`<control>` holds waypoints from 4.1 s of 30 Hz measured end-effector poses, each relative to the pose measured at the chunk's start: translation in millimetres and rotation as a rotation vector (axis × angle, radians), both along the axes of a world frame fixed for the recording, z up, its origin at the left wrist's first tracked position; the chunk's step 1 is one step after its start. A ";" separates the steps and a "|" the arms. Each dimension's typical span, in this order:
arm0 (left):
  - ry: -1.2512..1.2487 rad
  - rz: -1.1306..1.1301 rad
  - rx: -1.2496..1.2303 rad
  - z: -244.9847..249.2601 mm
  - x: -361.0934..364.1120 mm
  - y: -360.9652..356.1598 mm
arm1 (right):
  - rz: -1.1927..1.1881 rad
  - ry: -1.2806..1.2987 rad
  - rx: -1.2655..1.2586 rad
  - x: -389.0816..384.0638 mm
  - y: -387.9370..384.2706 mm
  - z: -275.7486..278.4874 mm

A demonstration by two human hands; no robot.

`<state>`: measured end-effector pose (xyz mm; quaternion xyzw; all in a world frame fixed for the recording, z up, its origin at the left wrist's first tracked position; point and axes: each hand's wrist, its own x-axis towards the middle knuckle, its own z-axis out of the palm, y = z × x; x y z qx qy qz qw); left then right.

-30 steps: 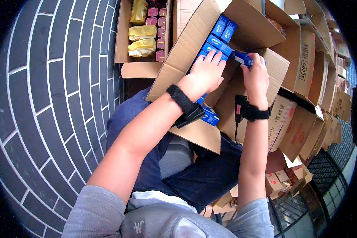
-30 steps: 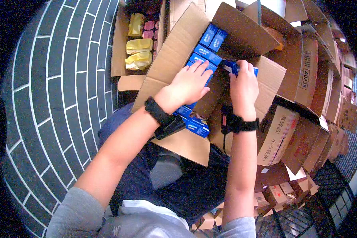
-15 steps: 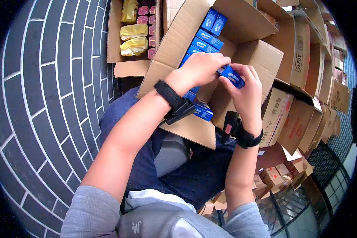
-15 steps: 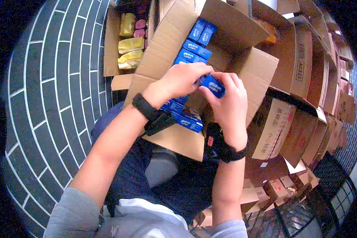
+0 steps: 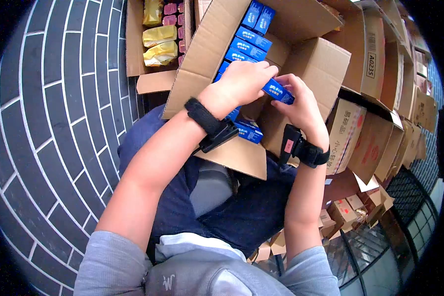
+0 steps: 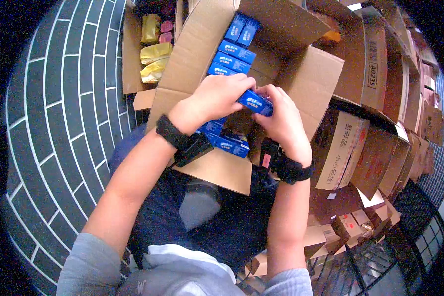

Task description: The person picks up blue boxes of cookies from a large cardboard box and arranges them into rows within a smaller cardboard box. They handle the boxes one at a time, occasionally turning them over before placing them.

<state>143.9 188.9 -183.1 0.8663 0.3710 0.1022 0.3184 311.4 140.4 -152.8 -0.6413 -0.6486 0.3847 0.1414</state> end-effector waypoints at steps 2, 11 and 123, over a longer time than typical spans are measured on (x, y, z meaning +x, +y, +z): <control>-0.006 -0.005 -0.016 -0.1 1.1 -2.4 | 0.028 -0.003 0.016 1.9 -0.6 1.3; 0.229 -0.167 -0.123 -5.9 -0.8 -8.9 | 0.082 0.031 -0.174 1.1 -7.1 -16.8; -0.429 0.558 0.099 -35.6 12.4 39.6 | 0.464 -0.569 0.471 -4.8 108.6 5.0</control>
